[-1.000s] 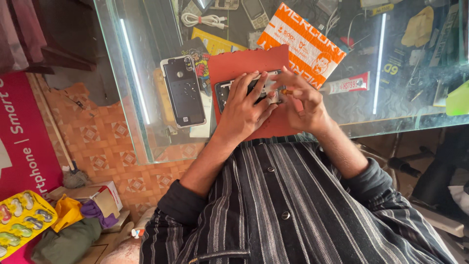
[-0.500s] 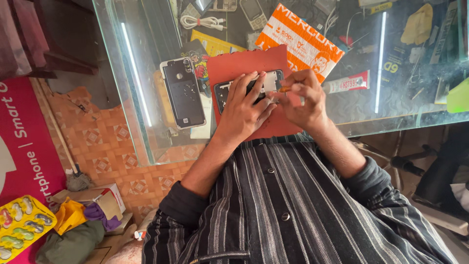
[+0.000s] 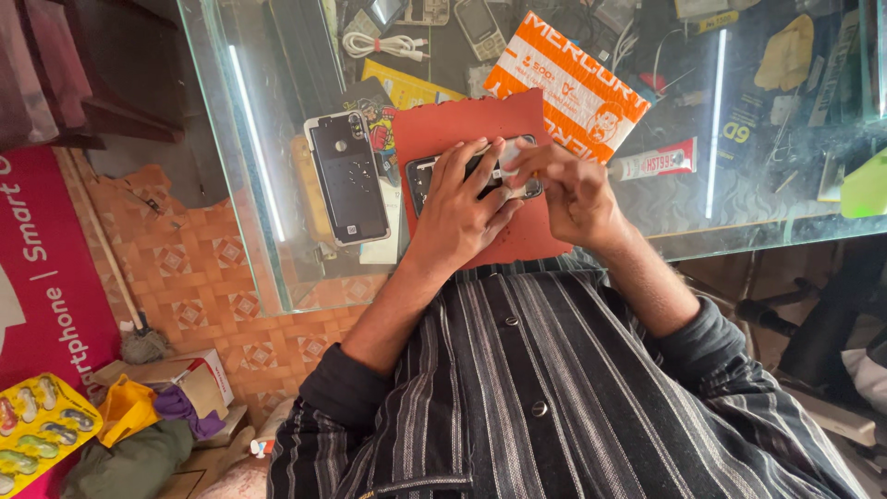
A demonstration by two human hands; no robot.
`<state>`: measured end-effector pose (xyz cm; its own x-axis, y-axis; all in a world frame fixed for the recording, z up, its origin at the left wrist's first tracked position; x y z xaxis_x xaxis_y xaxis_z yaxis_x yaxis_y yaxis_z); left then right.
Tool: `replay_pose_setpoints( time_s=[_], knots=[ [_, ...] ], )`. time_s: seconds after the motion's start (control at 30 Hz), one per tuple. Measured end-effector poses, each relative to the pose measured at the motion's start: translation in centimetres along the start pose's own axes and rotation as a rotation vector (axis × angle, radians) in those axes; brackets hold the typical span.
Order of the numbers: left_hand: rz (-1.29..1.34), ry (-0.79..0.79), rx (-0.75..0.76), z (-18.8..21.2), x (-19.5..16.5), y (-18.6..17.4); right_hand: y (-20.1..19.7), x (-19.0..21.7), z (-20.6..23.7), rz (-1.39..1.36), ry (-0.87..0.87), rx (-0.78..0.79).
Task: The person repairs a disassembled smartphone on a red mat, using a screwdriver to unscrew and remove internal components from the phone body. They work on the phone's internals, reposition the device, and at the end hold up the reassembled phone and press its screen to test it.
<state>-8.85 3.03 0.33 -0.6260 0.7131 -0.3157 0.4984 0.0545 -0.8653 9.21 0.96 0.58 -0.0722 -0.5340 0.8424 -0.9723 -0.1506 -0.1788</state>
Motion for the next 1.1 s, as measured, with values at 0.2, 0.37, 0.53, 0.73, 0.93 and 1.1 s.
replay_pose_setpoints(
  time_s=[0.2, 0.37, 0.53, 0.73, 0.93, 1.1],
  knots=[
    [0.016, -0.015, -0.003, -0.3, 0.0, -0.2, -0.2, -0.6, 0.2, 0.045, 0.001, -0.127],
    [0.018, -0.028, -0.002, -0.8, 0.0, -0.6, -0.1, -0.8, 1.3, -0.089, 0.097, -0.100],
    [0.064, -0.048, -0.025, -1.7, -0.4, -0.8, -1.0, -0.2, 1.7, -0.114, 0.131, -0.154],
    [-0.146, -0.001, 0.079, -3.7, -1.1, 1.2, -2.3, -0.2, 1.7, -0.192, 0.179, -0.265],
    [-0.487, 0.089, 0.305, -4.8, -1.7, 4.0, -2.4, -0.3, 1.8, -0.097, 0.206, -0.293],
    [-0.413, 0.108, 0.254, -4.6, -1.3, 4.2, -1.6, -0.6, 1.7, 0.011, 0.166, -0.278]
  ],
)
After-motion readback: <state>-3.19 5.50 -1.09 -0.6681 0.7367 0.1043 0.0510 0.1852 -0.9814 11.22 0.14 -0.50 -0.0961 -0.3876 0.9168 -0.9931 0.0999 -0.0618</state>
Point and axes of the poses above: each hand's wrist, its own z-axis away from the middle knuckle, its own y-axis out of the palm, x = y × z, the point moved 3 cm from there along -z, towards the middle knuckle, and after that the axes turned 14 degrees about -z, right-handed, at the moved point
